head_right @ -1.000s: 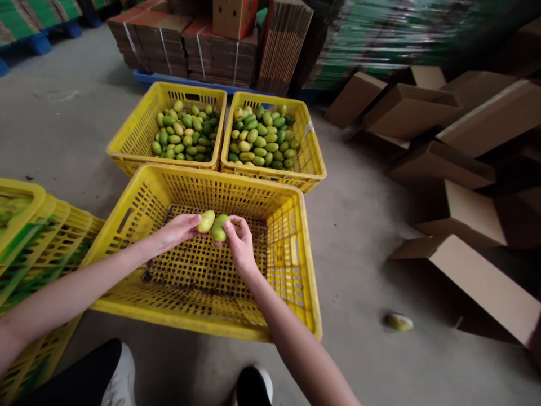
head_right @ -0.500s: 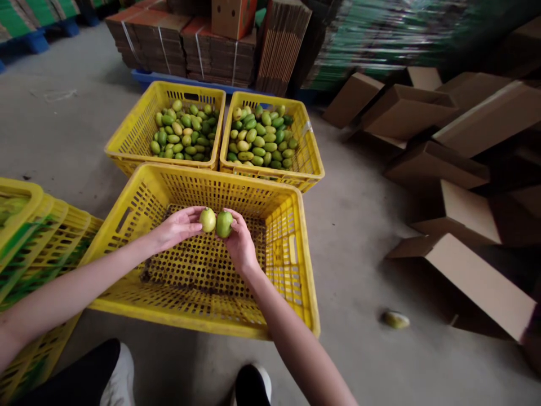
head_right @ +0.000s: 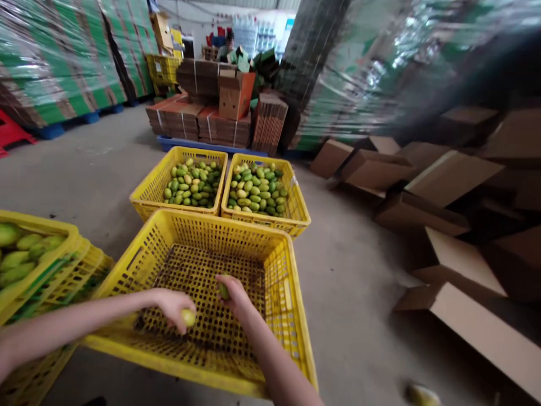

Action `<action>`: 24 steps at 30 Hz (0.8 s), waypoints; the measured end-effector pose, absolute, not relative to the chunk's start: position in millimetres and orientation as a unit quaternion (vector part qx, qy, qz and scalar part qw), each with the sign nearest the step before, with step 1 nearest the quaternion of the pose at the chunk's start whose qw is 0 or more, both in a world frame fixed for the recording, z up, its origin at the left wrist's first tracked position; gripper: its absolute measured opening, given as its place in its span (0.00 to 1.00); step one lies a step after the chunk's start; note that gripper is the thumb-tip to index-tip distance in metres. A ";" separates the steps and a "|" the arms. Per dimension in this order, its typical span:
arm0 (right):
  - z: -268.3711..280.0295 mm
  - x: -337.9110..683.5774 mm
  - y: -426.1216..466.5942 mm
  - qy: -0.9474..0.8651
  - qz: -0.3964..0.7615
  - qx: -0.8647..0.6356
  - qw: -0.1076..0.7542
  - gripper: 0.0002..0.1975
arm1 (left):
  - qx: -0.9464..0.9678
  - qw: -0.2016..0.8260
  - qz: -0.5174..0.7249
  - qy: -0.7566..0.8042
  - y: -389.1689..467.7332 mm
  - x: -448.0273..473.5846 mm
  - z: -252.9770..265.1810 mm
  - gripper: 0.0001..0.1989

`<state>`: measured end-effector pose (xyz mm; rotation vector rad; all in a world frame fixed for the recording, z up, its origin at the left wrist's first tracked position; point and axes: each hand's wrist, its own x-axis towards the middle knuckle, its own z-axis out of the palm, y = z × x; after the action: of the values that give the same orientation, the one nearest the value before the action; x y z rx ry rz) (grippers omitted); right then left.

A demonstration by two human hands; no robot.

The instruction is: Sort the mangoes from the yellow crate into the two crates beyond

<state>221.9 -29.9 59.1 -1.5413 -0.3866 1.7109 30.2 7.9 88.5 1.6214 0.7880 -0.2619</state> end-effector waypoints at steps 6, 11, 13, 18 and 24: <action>51.7 213.6 -30.3 -0.197 0.682 -0.612 0.350 0.16 | 0.725 0.524 0.030 0.446 93.4 2.1 179.3 0.18; 46.7 213.8 -32.3 -0.246 0.666 -0.620 0.335 0.15 | 0.665 0.337 0.245 0.619 164.7 -36.7 223.1 0.31; 45.3 214.3 -34.0 -0.277 0.648 -0.640 0.306 0.10 | 0.660 0.305 0.201 0.656 153.6 -60.0 204.1 0.31; 46.4 205.3 -46.4 -0.323 0.644 -0.665 0.199 0.05 | 0.638 0.386 0.124 0.655 81.1 -107.1 112.3 0.30; 71.0 201.8 -51.7 -0.319 0.693 -0.644 0.058 0.09 | 0.656 0.352 0.158 0.648 57.3 -121.9 72.8 0.29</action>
<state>201.8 -51.7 71.0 -1.9503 -0.9652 2.1010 -121.9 57.3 72.8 1.6978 1.6771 0.4093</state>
